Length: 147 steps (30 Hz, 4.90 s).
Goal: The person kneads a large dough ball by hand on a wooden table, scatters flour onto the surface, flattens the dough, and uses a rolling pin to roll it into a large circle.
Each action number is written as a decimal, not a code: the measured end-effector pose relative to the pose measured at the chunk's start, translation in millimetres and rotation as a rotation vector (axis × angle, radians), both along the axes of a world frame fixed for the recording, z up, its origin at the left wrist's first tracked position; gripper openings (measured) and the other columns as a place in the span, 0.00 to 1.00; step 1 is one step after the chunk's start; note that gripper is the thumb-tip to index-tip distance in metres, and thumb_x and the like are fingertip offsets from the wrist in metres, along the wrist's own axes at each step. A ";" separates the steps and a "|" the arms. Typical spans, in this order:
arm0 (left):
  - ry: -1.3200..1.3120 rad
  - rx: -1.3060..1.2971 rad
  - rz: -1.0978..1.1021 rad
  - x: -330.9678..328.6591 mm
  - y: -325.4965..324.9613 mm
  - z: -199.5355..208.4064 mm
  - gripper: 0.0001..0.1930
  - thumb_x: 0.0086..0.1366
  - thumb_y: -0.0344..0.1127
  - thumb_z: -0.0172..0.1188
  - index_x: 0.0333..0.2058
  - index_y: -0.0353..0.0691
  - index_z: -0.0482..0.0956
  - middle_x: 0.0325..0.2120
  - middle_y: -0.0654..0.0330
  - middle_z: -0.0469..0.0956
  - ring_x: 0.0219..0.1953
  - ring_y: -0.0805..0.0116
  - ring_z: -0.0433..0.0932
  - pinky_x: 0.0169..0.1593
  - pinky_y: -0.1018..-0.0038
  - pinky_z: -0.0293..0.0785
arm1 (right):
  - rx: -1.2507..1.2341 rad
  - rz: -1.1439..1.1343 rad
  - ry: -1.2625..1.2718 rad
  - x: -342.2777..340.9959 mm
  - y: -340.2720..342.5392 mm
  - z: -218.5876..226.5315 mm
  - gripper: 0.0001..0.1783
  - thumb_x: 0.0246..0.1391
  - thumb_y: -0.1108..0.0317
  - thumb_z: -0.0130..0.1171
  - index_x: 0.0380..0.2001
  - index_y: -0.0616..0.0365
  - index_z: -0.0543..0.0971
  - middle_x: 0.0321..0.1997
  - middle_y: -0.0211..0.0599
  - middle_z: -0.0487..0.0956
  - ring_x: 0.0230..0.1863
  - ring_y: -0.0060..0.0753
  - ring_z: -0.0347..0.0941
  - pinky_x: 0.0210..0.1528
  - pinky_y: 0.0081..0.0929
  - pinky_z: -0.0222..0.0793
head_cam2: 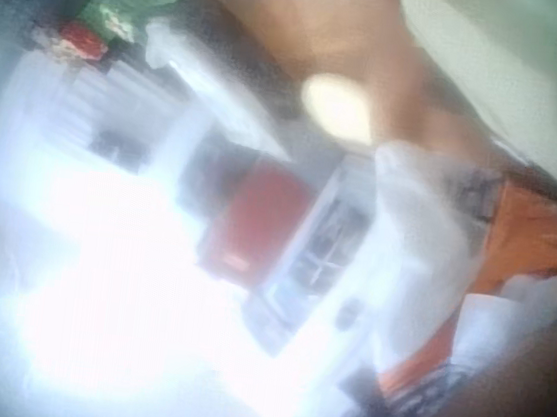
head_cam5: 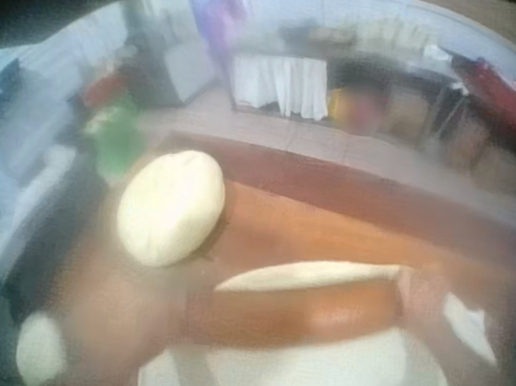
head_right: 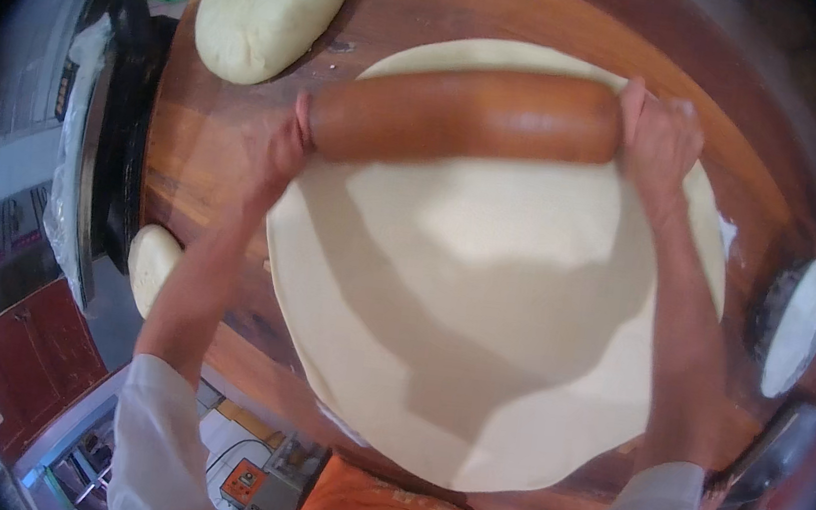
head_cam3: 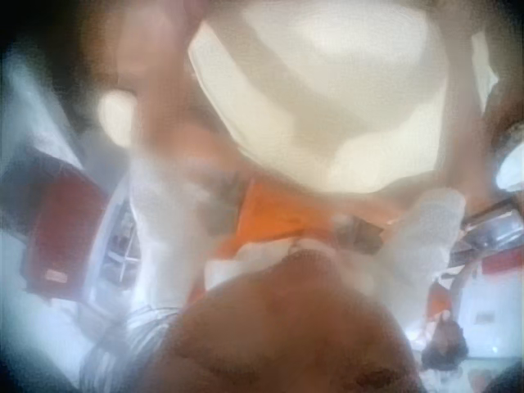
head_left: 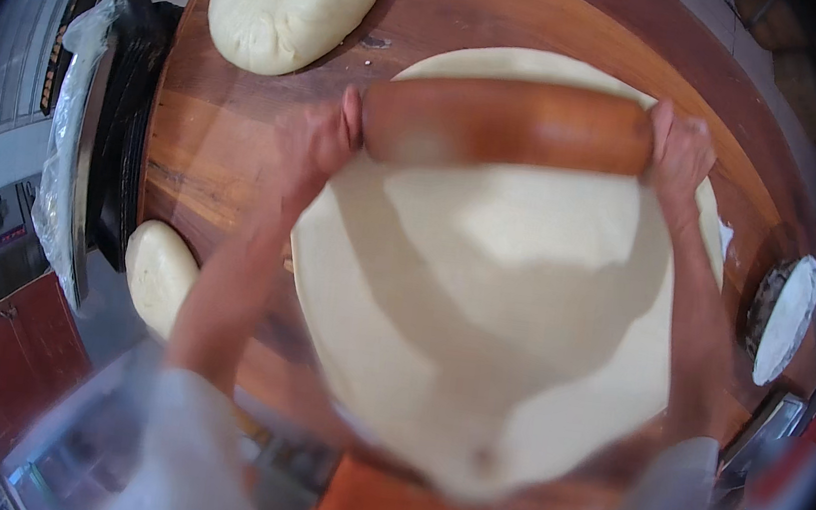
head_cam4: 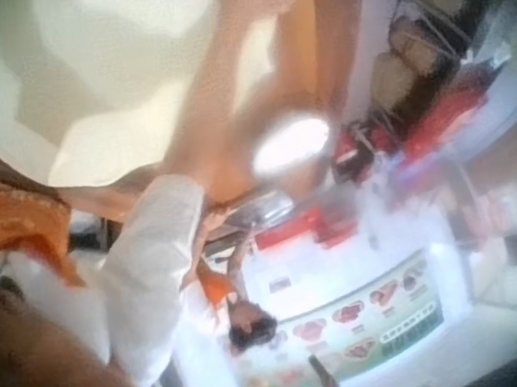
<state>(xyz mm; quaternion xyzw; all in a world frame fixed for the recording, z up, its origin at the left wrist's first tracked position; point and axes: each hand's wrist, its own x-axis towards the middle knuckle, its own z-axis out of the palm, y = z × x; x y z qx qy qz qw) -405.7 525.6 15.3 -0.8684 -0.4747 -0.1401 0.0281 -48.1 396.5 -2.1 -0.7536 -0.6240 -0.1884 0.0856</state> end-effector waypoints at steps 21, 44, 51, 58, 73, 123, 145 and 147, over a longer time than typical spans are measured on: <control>0.013 -0.414 0.002 6.7 -260.5 6.1 0.18 0.60 0.32 0.49 0.11 0.39 0.71 0.08 0.53 0.69 0.10 0.53 0.67 0.16 0.63 0.63 | -0.008 0.208 0.322 36.1 -152.8 5.3 0.12 0.51 0.65 0.44 0.15 0.48 0.70 0.15 0.33 0.70 0.21 0.40 0.67 0.34 0.29 0.61; 0.204 -0.987 -0.193 -4.5 -428.6 6.3 0.26 0.64 0.50 0.41 0.15 0.39 0.75 0.13 0.53 0.75 0.15 0.52 0.74 0.21 0.58 0.69 | -0.508 -0.133 0.509 -0.6 -437.5 96.0 0.11 0.52 0.67 0.45 0.21 0.54 0.75 0.22 0.41 0.76 0.25 0.40 0.73 0.35 0.36 0.67; 0.040 -0.230 -0.505 36.7 -134.2 -3.7 0.17 0.54 0.36 0.53 0.07 0.46 0.67 0.07 0.59 0.68 0.09 0.60 0.67 0.15 0.65 0.63 | -0.071 -0.081 0.320 -2.3 -254.3 21.0 0.10 0.50 0.70 0.48 0.16 0.52 0.70 0.15 0.39 0.69 0.17 0.41 0.66 0.24 0.37 0.62; -0.092 0.093 -0.391 172.5 25.3 -10.4 0.25 0.60 0.42 0.49 0.04 0.42 0.69 0.06 0.52 0.67 0.08 0.53 0.67 0.15 0.63 0.64 | -0.053 -0.198 0.002 123.9 -104.9 -9.6 0.14 0.58 0.64 0.43 0.24 0.55 0.76 0.18 0.44 0.73 0.23 0.46 0.70 0.26 0.39 0.66; -0.205 0.110 -0.557 128.0 46.0 -10.8 0.18 0.56 0.41 0.50 0.08 0.45 0.70 0.10 0.58 0.72 0.13 0.58 0.71 0.19 0.64 0.66 | -0.207 -0.254 0.340 26.6 -140.8 10.9 0.10 0.53 0.62 0.46 0.30 0.56 0.74 0.22 0.42 0.72 0.27 0.47 0.70 0.34 0.41 0.64; -0.120 -0.102 -1.019 284.6 -28.9 -11.1 0.20 0.60 0.37 0.51 0.09 0.43 0.71 0.10 0.54 0.70 0.13 0.53 0.69 0.20 0.63 0.64 | 0.522 -0.655 1.835 71.3 -305.3 72.3 0.22 0.55 0.57 0.53 0.45 0.64 0.67 0.47 0.49 0.71 0.47 0.40 0.70 0.49 0.29 0.67; -0.084 -0.074 -1.071 304.4 -18.8 -10.8 0.15 0.60 0.34 0.48 0.14 0.40 0.72 0.12 0.51 0.69 0.16 0.50 0.69 0.21 0.61 0.62 | -0.263 -0.587 0.348 37.6 -308.3 42.1 0.11 0.57 0.67 0.43 0.27 0.57 0.74 0.28 0.46 0.74 0.29 0.46 0.70 0.30 0.36 0.64; -0.044 -0.079 -1.004 319.3 -6.4 -6.7 0.15 0.60 0.34 0.48 0.15 0.39 0.73 0.11 0.49 0.68 0.16 0.48 0.69 0.21 0.59 0.61 | -0.146 -0.541 0.417 64.8 -288.2 48.4 0.11 0.57 0.67 0.44 0.25 0.58 0.74 0.25 0.45 0.73 0.27 0.49 0.68 0.28 0.38 0.63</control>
